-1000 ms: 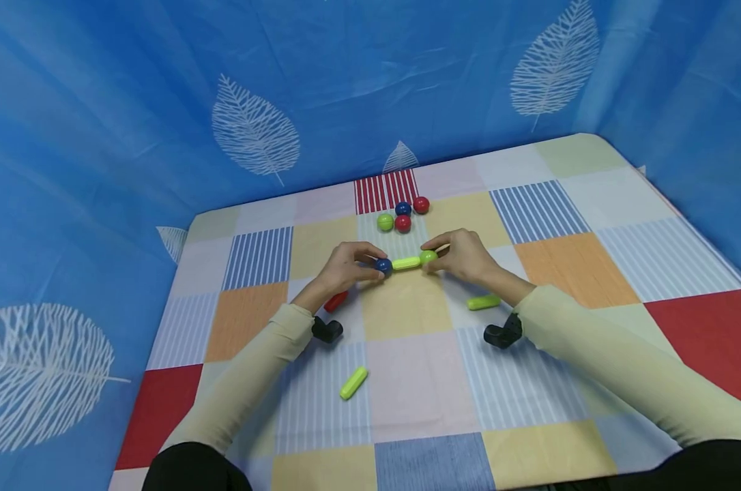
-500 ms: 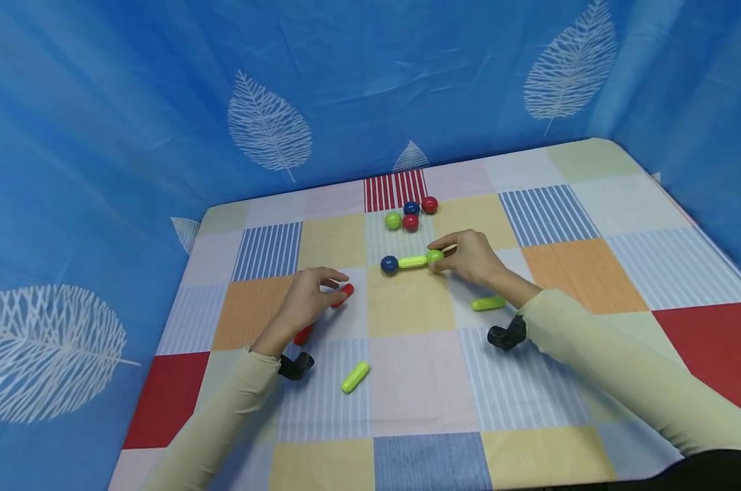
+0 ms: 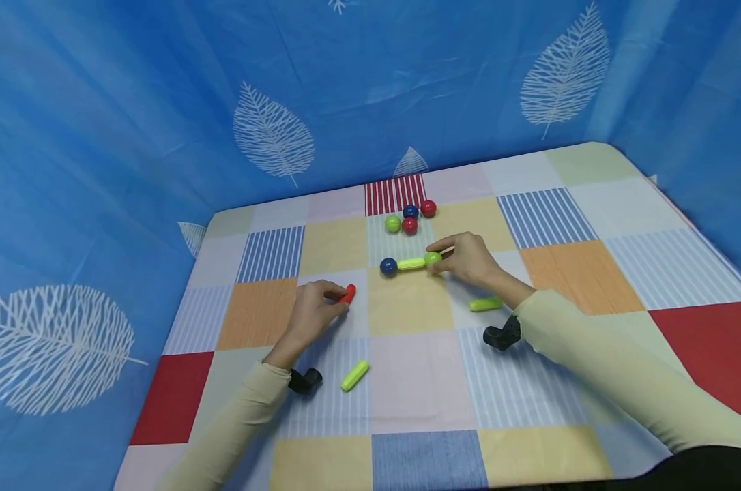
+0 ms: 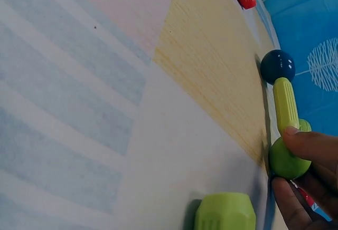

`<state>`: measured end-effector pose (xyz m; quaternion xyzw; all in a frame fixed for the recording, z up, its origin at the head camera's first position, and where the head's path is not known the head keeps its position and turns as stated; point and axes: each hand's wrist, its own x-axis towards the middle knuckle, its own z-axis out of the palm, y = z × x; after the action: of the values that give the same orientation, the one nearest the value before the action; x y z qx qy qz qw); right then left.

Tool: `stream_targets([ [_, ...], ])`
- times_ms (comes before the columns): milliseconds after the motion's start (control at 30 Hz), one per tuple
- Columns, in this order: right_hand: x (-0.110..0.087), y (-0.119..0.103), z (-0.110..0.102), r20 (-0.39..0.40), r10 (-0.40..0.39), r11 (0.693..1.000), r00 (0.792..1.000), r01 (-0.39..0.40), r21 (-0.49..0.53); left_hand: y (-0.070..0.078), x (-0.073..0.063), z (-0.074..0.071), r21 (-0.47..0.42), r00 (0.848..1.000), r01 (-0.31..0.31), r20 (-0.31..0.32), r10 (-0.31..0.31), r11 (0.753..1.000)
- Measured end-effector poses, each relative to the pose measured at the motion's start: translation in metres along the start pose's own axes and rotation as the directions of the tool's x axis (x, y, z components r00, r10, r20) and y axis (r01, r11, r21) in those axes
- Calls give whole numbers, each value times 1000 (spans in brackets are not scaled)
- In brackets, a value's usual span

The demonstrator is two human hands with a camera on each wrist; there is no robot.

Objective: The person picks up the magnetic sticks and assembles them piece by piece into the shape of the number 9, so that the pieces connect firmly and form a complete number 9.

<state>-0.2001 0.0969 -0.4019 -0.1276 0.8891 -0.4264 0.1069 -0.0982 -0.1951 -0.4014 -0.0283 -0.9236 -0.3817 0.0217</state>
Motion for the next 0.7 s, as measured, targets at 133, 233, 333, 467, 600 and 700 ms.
stream_targets([
  [133, 0, 0, -2, -9, 8, 1000, 1000, -8, -8, 7, -1, 8, -6, 999, 15, -37, -15, 1000],
  [233, -1, 1, -3, -10, 14, 1000, 1000, -14, -6, 12, -1, 14, -1, 997, 50, -54, -50, 999],
  [333, -2, 3, -3, -4, 18, 1000, 1000, -18, 4, 16, -1, 22, -85, 991, 123, -43, -127, 989],
  [467, -1, 4, -1, -2, 14, 1000, 1000, -13, 18, 24, -3, 33, -380, 957, 281, 49, -284, 881],
  [600, 0, 2, 0, 0, 11, 1000, 1000, -11, 26, 37, -7, 39, -580, 909, 406, 172, -381, 707],
  [700, 1, 2, 1, 1, 16, 1000, 1000, -16, 27, 42, -5, 43, -625, 881, 455, 214, -422, 634],
])
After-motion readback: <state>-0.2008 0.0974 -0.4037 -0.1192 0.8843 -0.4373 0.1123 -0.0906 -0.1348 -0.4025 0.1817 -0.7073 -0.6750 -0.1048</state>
